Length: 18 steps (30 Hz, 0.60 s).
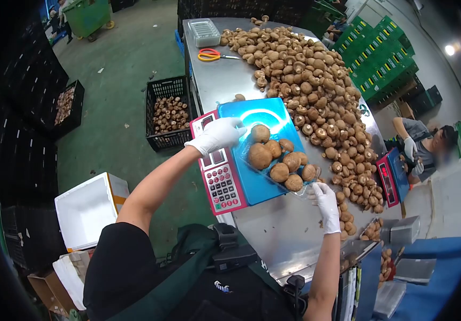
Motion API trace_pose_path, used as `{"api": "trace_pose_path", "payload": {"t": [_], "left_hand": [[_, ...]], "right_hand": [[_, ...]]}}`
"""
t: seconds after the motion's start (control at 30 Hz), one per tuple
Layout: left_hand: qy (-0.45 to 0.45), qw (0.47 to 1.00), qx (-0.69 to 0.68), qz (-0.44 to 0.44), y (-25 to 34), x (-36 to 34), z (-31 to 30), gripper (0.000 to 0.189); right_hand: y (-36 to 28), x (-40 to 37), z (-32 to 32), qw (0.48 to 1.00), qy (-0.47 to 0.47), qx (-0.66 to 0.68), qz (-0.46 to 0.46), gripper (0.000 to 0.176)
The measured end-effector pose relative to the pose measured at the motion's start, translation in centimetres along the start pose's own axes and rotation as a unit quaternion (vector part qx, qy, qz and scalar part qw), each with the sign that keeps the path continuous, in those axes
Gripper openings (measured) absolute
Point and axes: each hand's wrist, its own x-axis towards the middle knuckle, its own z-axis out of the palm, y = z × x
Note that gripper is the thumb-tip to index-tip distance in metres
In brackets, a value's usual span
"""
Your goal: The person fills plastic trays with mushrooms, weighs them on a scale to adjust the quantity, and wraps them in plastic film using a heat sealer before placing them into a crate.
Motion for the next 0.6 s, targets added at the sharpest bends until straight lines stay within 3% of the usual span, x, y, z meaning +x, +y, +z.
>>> {"api": "trace_pose_path", "payload": {"t": [0.1,0.13,0.17,0.2,0.23,0.3,0.37,0.5,0.57,0.6], "left_hand": [[0.031,0.998,0.053,0.001,1.7,-1.0,-0.6,0.027],[0.081,0.977,0.097,0.171,1.4,-0.6,-0.4,0.032],[0.128,0.924,0.137,0.334,1.1,-0.3,-0.2,0.037],[0.071,0.932,0.132,0.329,1.2,0.4,0.2,0.047],[0.071,0.933,0.132,0.328,1.1,0.9,0.6,0.047],[0.035,0.893,0.179,0.412,0.9,1.8,1.0,0.048],[0.016,0.904,0.179,0.387,0.9,2.3,1.0,0.048],[0.008,0.93,0.053,0.363,0.7,2.3,0.8,0.047],[-0.08,0.946,-0.218,0.227,1.6,1.2,0.2,0.046],[-0.106,0.951,-0.224,0.185,2.0,0.6,-0.4,0.048]], "right_hand": [[0.1,0.1,0.2,1.0,-0.001,-0.016,0.001,0.028],[0.3,0.2,0.3,1.0,-0.002,-0.024,0.004,0.029],[0.4,0.2,0.3,1.0,-0.002,-0.023,0.005,0.029],[0.6,0.2,0.4,1.0,0.0,-0.019,-0.002,0.029],[0.7,0.3,0.5,1.0,0.002,-0.017,-0.009,0.029],[1.0,0.5,0.6,1.0,0.002,-0.025,-0.011,0.029],[1.2,0.5,0.4,0.999,0.005,-0.031,-0.016,0.029],[0.9,-0.4,0.4,1.0,-0.003,0.002,-0.017,0.029],[1.0,-0.6,0.2,1.0,0.001,0.01,-0.016,0.028],[0.9,-0.7,0.1,1.0,-0.001,0.01,-0.018,0.028]]}}
